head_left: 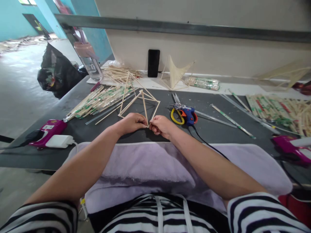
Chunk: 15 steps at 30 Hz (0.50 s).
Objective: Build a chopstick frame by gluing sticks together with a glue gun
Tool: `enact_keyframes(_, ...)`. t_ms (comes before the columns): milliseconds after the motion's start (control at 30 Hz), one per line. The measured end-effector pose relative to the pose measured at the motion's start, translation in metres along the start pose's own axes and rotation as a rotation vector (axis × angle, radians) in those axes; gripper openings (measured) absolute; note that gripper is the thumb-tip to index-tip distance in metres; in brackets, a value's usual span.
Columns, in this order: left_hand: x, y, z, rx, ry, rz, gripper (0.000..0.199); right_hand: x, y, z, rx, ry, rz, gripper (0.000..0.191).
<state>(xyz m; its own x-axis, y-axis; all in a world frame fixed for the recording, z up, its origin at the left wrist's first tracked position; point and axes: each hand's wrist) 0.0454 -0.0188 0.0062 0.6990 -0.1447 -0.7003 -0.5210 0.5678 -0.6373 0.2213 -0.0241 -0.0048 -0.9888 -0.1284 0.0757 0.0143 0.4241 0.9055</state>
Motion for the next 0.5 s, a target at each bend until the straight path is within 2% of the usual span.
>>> enact_keyframes(333, -0.003, 0.004, 0.002, 0.023, -0.005, 0.050, 0.012, -0.004, 0.005, 0.001, 0.044, 0.044, 0.039, 0.027)
enact_keyframes(500, -0.006, 0.002, 0.003, 0.047, -0.010, 0.065, 0.014, -0.008, 0.013, -0.003, 0.069, 0.037, 0.097, 0.015)
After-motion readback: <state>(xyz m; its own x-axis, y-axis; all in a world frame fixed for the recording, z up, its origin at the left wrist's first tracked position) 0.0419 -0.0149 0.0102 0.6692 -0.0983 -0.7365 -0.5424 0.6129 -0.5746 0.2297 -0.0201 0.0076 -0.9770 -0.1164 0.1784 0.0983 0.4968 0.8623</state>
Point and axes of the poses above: each hand's wrist, its own z-axis towards the middle knuckle, its own x-axis out of the palm, y = z × x, and after that the axes turned 14 degrees about -y, right-handed
